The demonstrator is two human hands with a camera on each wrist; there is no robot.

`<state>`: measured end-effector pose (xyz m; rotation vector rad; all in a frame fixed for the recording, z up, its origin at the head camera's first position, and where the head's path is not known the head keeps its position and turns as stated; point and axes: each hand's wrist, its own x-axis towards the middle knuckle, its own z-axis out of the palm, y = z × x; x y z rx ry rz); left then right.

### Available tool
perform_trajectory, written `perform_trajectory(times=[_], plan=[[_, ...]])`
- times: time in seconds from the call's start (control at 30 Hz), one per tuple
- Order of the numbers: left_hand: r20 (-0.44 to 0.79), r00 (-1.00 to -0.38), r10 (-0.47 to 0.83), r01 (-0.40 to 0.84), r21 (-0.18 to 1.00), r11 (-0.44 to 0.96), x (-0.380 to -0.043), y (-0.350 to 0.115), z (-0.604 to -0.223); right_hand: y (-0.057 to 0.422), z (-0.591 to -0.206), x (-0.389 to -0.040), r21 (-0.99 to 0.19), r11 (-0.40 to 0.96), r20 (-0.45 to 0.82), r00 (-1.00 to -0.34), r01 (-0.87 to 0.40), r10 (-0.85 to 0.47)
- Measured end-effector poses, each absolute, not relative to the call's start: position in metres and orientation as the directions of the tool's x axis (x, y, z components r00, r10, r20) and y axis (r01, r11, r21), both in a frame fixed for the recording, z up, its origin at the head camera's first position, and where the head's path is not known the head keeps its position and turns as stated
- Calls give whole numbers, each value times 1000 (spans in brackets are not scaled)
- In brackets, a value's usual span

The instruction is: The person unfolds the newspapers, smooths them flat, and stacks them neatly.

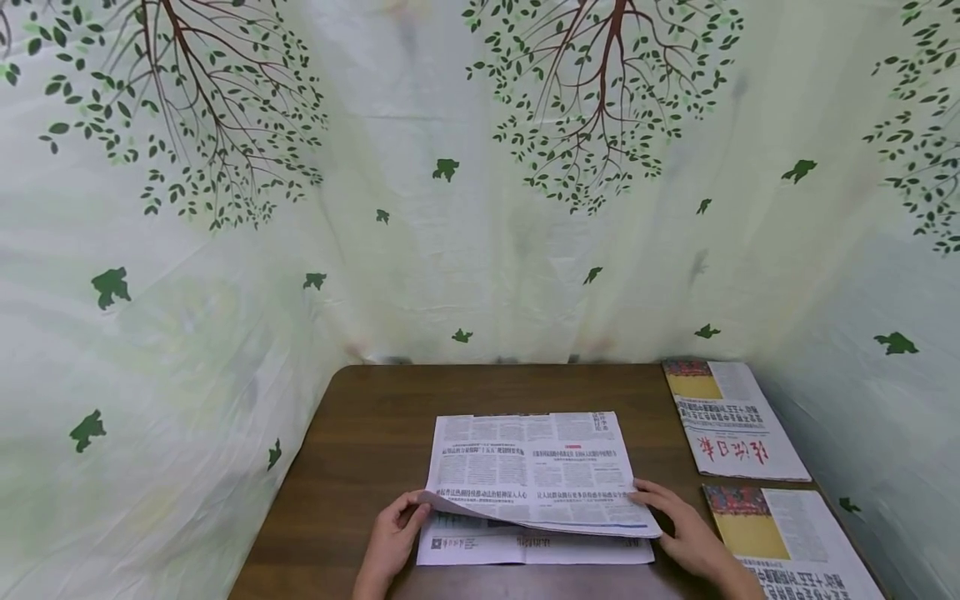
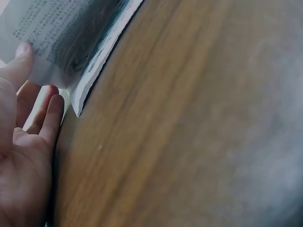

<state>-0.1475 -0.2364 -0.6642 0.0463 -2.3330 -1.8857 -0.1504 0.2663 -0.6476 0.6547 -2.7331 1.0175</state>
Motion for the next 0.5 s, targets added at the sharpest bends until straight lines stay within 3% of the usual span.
perform_trajectory(times=[0.5], plan=[[158, -981, -115, 138, 977, 162, -147, -234, -669, 253, -648, -159, -581, 618, 452, -841, -530, -296]])
